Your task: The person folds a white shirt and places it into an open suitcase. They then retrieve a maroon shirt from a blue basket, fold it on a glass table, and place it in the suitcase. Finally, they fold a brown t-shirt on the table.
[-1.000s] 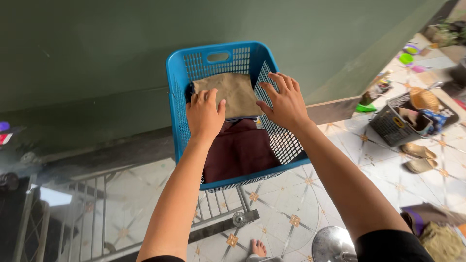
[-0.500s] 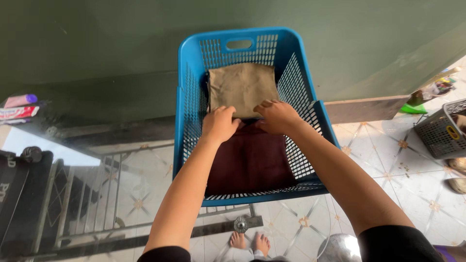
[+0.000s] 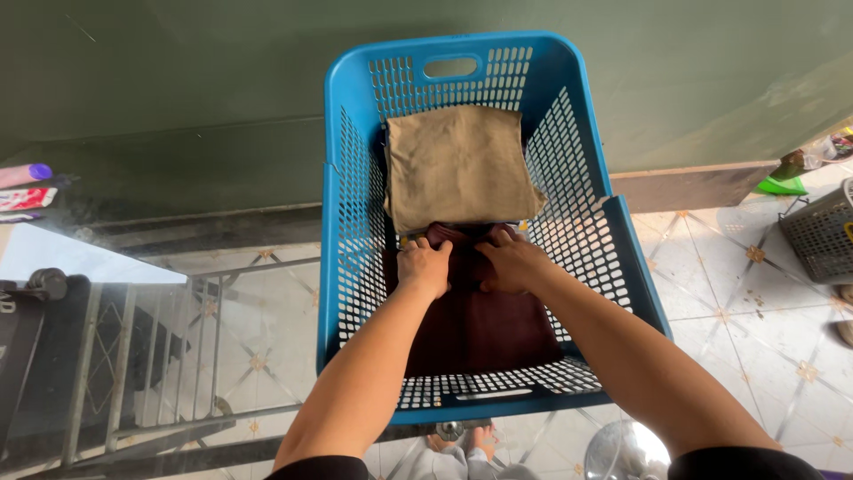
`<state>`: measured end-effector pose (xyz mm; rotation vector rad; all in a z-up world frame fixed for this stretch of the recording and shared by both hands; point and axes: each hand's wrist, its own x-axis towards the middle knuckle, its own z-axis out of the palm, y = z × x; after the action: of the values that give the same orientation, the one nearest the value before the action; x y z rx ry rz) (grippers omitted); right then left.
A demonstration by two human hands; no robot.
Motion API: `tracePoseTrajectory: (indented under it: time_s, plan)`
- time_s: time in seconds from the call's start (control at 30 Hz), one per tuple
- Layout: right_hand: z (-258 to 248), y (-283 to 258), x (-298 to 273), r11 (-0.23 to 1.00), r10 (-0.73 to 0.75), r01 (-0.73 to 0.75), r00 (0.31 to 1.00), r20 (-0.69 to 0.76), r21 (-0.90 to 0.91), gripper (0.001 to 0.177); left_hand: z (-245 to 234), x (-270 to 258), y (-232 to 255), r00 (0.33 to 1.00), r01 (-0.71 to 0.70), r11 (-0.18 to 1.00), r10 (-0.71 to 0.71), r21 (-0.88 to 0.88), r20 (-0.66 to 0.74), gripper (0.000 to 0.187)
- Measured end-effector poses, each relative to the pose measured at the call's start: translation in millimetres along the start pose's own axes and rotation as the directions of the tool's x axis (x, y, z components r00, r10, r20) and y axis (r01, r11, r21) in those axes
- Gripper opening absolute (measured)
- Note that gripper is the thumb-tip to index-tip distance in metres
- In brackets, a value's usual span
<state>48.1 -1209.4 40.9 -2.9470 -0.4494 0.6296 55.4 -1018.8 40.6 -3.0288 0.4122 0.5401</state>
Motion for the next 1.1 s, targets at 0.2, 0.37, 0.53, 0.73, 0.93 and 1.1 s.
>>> tracePoseTrajectory:
  time_s: [0.2, 0.37, 0.53, 0.73, 0.93, 1.1]
  plan:
    - [-2, 3, -5, 1.0, -0.007, 0.007, 1.0, -0.012, -0.003, 0.084, 4, 3, -7, 0.987, -0.033, 0.999, 0.026, -0.037, -0.155, 0.055]
    - [-9, 4, -6, 1.0, 0.006, -0.006, 1.0, -0.022, 0.0, 0.052, 13, 16, -12, 0.929, -0.123, 0.97, 0.038, -0.209, -0.368, 0.037]
    - [-41, 3, -15, 0.998, -0.032, 0.036, 0.997, 0.067, -0.058, 0.05, -12, 19, -11, 0.957, -0.003, 0.885, -0.133, -0.465, -0.259, 0.065]
    - [-68, 3, -47, 0.985, -0.04, 0.018, 0.991, 0.126, 0.169, 0.087, -49, -18, -17, 0.996, 0.025, 0.794, 0.03, -0.607, 0.08, 0.049]
    - [-73, -3, -84, 0.761, -0.051, -0.126, 0.966, 0.253, 0.637, 0.066, -67, -78, -9, 0.976, -0.213, 0.761, 0.141, -0.613, -0.164, 0.04]
    - [-101, -21, -111, 0.815, -0.028, 0.128, 0.983, -0.184, 0.565, 0.035, -109, -108, -13, 0.94, -0.257, 0.767, 0.058, -0.588, -0.335, 0.032]
